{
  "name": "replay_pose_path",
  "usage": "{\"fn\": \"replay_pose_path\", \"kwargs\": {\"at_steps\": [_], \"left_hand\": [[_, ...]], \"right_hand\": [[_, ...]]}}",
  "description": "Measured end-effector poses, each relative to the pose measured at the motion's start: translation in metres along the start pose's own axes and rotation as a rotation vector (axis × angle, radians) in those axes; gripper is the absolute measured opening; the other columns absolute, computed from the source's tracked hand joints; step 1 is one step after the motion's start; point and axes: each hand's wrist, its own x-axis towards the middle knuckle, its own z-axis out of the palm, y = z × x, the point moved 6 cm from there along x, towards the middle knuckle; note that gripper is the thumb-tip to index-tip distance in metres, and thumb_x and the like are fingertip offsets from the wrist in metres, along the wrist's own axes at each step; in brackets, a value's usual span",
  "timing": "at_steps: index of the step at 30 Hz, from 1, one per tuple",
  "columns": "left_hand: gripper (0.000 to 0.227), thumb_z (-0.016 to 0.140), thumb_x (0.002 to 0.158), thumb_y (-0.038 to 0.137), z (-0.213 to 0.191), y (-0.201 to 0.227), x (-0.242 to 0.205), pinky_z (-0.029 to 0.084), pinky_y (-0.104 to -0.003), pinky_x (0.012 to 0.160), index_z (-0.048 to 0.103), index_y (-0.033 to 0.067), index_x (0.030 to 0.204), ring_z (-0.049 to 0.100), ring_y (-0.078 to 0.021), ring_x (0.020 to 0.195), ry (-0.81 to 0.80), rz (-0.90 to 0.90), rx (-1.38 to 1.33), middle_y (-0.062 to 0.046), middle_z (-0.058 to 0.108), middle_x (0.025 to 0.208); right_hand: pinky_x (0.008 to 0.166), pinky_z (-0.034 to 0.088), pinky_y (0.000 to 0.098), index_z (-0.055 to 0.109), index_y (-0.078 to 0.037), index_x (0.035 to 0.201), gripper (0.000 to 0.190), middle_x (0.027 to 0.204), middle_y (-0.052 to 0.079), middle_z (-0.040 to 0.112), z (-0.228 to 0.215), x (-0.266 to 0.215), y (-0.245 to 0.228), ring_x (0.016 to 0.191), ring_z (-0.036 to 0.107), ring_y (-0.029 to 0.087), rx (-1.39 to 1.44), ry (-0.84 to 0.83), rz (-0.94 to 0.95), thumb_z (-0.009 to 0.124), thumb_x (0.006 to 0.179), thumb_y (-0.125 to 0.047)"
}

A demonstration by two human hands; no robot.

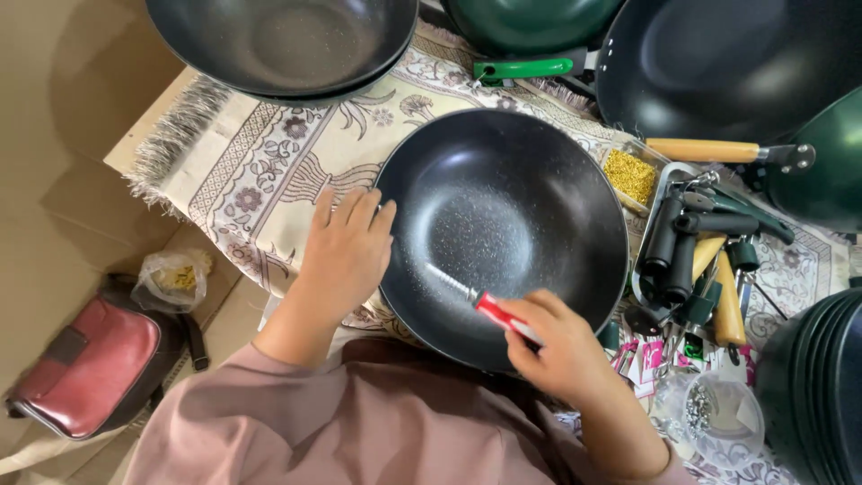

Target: Attaching handles to woks using a screwdriver and screws

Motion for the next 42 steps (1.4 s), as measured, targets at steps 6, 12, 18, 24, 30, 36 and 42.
{"fn": "replay_pose_path", "kwargs": {"at_steps": [6,12,18,24,30,36,42], "left_hand": [[0.058,0.075,0.081,0.031,0.049,-0.018,0.021,0.025,-0.064,0.112,0.066,0.0052,0.131,0.062,-0.0335,0.115,-0.204,-0.108,-0.01,-0.015,0.067,0.113],[0.042,0.056,0.09,0.015,0.083,-0.027,0.027,0.027,-0.059,0.111,0.064,0.0086,0.131,0.071,-0.03,0.095,-0.252,-0.133,-0.048,-0.011,0.067,0.106],[0.032,0.05,0.093,0.007,0.094,-0.037,0.055,0.031,-0.055,0.11,0.063,0.0097,0.123,0.072,-0.0332,0.086,-0.243,-0.155,-0.074,-0.013,0.07,0.093],[0.026,0.051,0.093,0.01,0.108,-0.045,0.068,0.029,-0.056,0.112,0.06,0.0111,0.118,0.072,-0.0334,0.079,-0.429,-0.203,-0.085,-0.012,0.072,0.077],[0.033,0.046,0.097,0.009,0.103,-0.046,0.069,0.03,-0.053,0.113,0.056,0.0125,0.128,0.074,-0.0342,0.088,-0.455,-0.212,-0.143,-0.015,0.073,0.08],[0.03,0.043,0.101,0.01,0.097,-0.047,0.069,0.034,-0.049,0.111,0.055,0.0148,0.128,0.074,-0.0333,0.09,-0.445,-0.232,-0.164,-0.014,0.073,0.078],[0.027,0.044,0.103,0.014,0.107,-0.051,0.065,0.034,-0.049,0.111,0.058,0.0164,0.125,0.075,-0.0324,0.092,-0.406,-0.227,-0.173,-0.013,0.073,0.077]], "right_hand": [[0.072,0.058,0.0389,0.077,-0.011,0.115,0.034,0.089,0.011,0.066,-0.008,0.063,0.023,0.078,0.07,0.033,0.031,0.1,-0.017,0.074,0.082,-0.007],[0.074,0.059,0.0435,0.069,-0.023,0.123,0.059,0.098,0.005,0.063,0.023,0.11,0.054,0.084,0.07,0.029,-0.138,0.028,0.146,0.087,0.068,-0.018],[0.068,0.059,0.0371,0.073,-0.021,0.106,0.034,0.091,0.0,0.061,0.023,0.11,0.057,0.077,0.068,0.025,-0.312,0.294,-0.002,0.083,0.073,-0.025],[0.066,0.057,0.0332,0.073,-0.018,0.099,0.024,0.084,0.0,0.063,0.019,0.113,0.056,0.072,0.066,0.022,-0.452,0.372,-0.162,0.079,0.077,-0.022],[0.063,0.057,0.0364,0.075,-0.013,0.097,0.021,0.079,0.004,0.063,0.02,0.115,0.04,0.07,0.067,0.027,-0.34,0.29,-0.165,0.078,0.076,-0.016],[0.063,0.058,0.0342,0.075,-0.013,0.096,0.02,0.079,0.005,0.065,0.022,0.112,0.041,0.071,0.068,0.026,-0.274,0.291,-0.178,0.078,0.077,-0.014],[0.061,0.056,0.033,0.076,-0.014,0.097,0.02,0.079,0.005,0.064,0.026,0.114,0.04,0.069,0.067,0.025,-0.274,0.272,-0.182,0.078,0.077,-0.014]]}}
